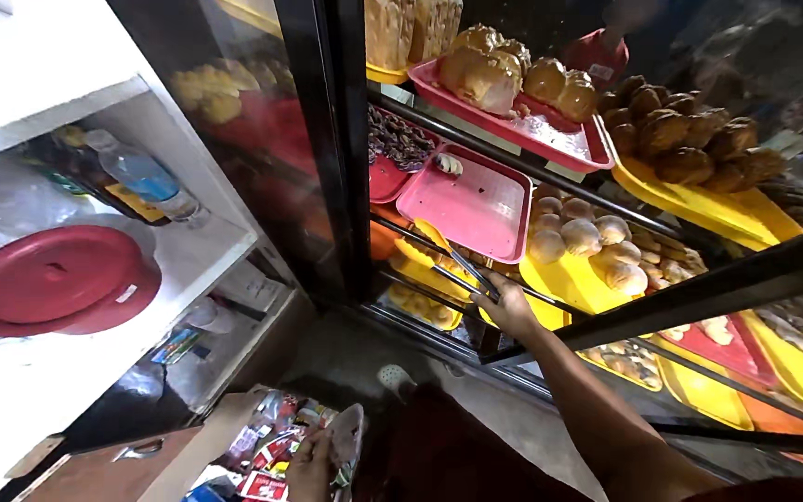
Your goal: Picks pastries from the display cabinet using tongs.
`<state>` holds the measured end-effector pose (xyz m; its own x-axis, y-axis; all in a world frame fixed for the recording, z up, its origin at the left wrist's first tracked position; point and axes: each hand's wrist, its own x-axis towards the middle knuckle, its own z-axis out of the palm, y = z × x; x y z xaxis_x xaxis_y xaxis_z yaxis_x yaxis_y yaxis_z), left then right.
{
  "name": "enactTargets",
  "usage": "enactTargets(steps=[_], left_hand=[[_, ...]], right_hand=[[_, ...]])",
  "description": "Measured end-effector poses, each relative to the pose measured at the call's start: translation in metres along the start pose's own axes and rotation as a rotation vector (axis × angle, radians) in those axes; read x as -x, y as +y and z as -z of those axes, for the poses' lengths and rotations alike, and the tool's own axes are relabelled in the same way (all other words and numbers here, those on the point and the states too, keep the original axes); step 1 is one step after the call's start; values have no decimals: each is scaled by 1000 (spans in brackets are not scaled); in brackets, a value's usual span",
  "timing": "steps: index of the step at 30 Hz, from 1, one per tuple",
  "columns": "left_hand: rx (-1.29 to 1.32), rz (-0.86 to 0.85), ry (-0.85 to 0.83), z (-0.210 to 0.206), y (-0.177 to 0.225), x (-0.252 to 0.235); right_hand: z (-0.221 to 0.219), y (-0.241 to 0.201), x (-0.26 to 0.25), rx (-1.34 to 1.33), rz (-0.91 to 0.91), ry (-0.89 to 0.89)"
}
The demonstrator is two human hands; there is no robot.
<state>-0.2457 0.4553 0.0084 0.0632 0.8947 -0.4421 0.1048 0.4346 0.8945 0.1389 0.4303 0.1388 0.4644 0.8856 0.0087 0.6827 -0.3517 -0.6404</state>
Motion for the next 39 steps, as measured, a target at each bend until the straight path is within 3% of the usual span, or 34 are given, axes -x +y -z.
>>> enactTargets(steps=[9, 13, 17, 20, 22, 27, 33, 39], left_hand=[[-18, 3, 34, -9, -1, 7], [-45, 11, 0, -12, -5, 6], [-40, 13, -16, -16, -5, 6], [-53, 30, -24, -21, 0, 8], [-61, 35, -44, -24, 1, 7], [-66, 28, -43, -28, -5, 3], [-60, 38, -27, -28, -5, 2], [-59, 46, -34, -28, 0, -4]], right_hand=[[1, 14, 2, -32, -48, 185], [13, 3, 0, 185, -227, 22], [14, 9, 3, 145, -184, 147], [26, 3, 1, 227, -279, 11], [31, 0, -6, 229, -223, 51], [35, -37, -67, 368, -78, 164], [24, -68, -173, 626, -62, 93], [31, -82, -221, 751, -6, 29]])
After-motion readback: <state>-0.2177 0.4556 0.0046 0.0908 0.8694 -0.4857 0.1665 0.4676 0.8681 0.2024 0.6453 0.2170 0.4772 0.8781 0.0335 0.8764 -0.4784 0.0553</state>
